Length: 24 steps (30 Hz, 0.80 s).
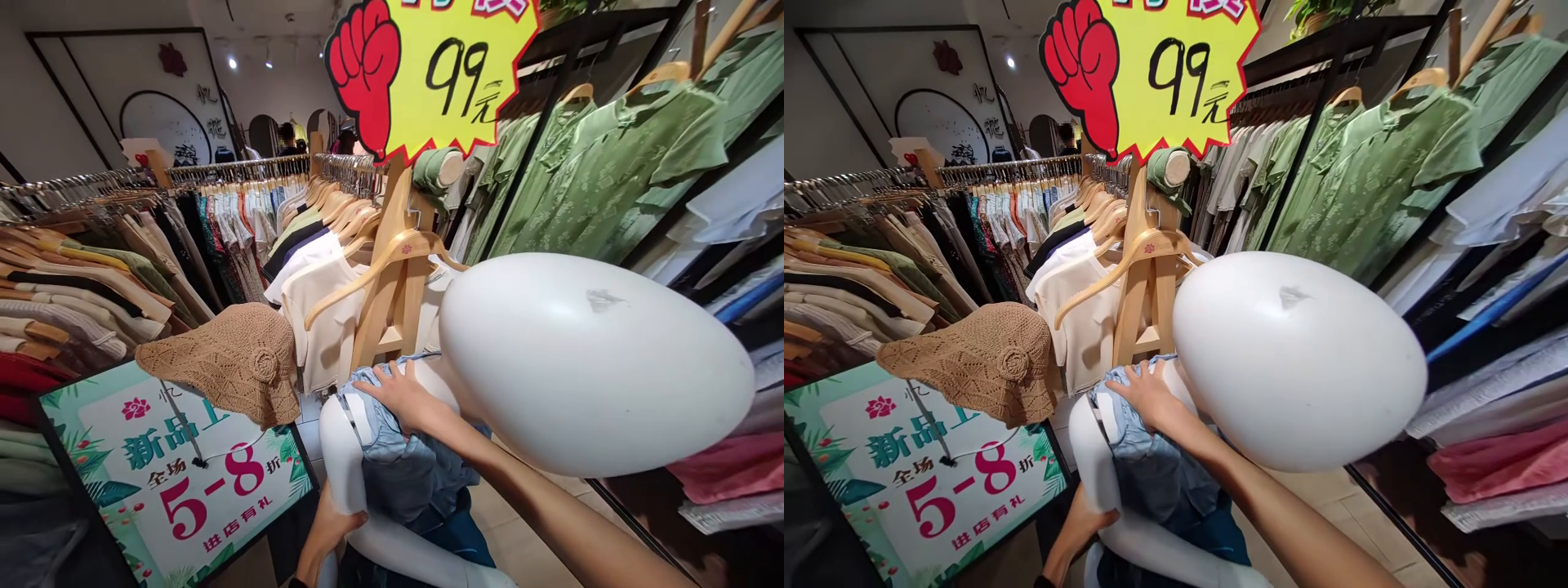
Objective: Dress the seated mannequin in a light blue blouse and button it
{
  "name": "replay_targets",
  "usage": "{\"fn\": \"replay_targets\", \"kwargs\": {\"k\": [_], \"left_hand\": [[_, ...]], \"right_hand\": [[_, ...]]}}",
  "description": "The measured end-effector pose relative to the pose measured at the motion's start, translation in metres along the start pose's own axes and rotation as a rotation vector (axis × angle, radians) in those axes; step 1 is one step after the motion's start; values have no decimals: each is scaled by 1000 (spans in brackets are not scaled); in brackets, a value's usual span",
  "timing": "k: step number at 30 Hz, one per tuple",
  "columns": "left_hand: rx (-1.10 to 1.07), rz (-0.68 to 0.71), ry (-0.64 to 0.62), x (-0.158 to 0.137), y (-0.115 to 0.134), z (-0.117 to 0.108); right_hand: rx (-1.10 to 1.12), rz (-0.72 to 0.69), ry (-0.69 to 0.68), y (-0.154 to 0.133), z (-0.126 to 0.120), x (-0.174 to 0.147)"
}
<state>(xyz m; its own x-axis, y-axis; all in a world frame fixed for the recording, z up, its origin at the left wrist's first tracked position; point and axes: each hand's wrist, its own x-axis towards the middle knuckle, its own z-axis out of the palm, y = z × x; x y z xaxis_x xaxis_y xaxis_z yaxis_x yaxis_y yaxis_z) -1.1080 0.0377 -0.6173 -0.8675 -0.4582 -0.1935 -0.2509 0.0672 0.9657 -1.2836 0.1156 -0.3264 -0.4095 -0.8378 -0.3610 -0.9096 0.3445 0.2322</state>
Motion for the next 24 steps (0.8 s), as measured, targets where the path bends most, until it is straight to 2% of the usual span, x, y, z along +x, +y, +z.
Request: {"fn": "replay_targets", "kwargs": {"k": [4, 10, 13, 16, 19, 24], "left_hand": [[-31, 3, 167, 4, 31, -10], [-28, 266, 322, 3, 83, -18], [40, 355, 334, 5, 112, -25], [71, 382, 286, 10, 133, -34], [71, 382, 237, 15, 139, -40], [4, 417, 247, 20, 126, -37]], "right_hand": [[0, 14, 5, -1, -1, -1], [34, 12, 14, -2, -4, -2], [37, 5, 16, -3, -7, -5], [-1, 3, -32, -3, -11, -6], [-22, -1, -61, -2, -10, -6], [38, -9, -7, -1, -4, -2]]}}
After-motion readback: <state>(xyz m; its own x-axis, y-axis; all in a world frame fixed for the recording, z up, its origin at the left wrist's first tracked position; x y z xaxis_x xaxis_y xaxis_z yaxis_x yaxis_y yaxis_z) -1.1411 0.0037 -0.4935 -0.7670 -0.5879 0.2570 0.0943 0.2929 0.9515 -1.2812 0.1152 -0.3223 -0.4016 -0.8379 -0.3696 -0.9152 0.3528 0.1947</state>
